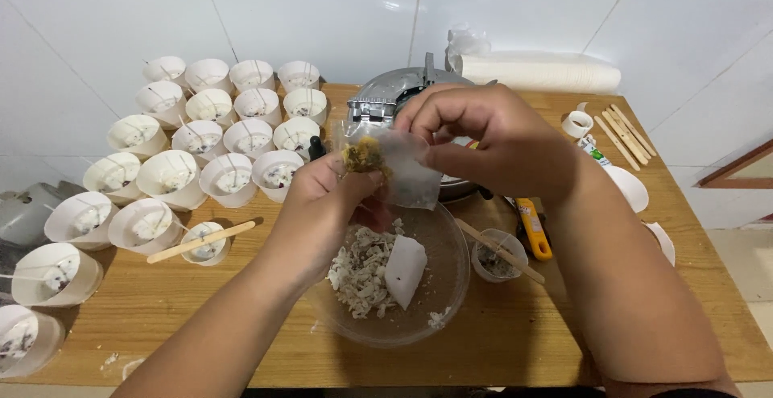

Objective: Preparing wicks and adding wax flakes to small cups to finish the candle assembly process.

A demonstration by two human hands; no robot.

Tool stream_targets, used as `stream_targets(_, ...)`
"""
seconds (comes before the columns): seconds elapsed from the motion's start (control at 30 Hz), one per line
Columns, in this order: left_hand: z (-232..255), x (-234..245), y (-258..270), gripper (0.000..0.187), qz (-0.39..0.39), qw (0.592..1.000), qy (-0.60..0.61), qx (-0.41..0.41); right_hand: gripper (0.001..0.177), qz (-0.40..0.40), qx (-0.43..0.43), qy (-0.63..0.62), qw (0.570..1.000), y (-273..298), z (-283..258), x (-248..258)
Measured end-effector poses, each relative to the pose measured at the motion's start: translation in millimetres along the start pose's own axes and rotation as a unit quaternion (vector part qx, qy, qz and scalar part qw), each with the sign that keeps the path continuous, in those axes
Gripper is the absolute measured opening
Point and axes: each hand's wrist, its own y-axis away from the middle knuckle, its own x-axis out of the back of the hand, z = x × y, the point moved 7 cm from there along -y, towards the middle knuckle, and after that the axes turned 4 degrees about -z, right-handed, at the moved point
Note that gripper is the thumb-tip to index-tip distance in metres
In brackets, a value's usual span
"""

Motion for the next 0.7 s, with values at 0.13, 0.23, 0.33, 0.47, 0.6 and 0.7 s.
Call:
stream_targets(0.13, 2, -3, 3, 0.017, -0.014, 1.000, -0.015, 0.005, 0.005, 0.013, -0.056, 0.004, 0.998, 0, 8, 1)
stream_targets(0.23, -1, -6, 0, 0.016, -0.049, 0.998, -0.025, 0.002, 0.006, 0.048, -0.139, -0.046, 0.988, 1, 13, 2)
stream_targets(0.33, -4, -9, 0, 0.008, -0.043, 0.998, -0.038, 0.015, 0.010, 0.076, -0.185, -0.041, 0.979, 10, 8, 9)
stream_targets(0.47, -16, -7, -5, 0.013, -0.044, 0.999, 0.000, -0.008, 0.008, 0.170, -0.213, -0.040, 0.961, 32, 8, 47)
stream_targets(0.6, -21, -12, -4, 0.019, -0.051, 0.998, 0.031, 0.016, 0.006, 0.175, -0.312, 0.011, 0.934, 36, 13, 42)
stream_targets(0.7, -12, -9, 3, 0.011, -0.010, 0.999, 0.011, 0.044, 0.011, 0.156, -0.272, -0.035, 0.949, 36, 17, 46)
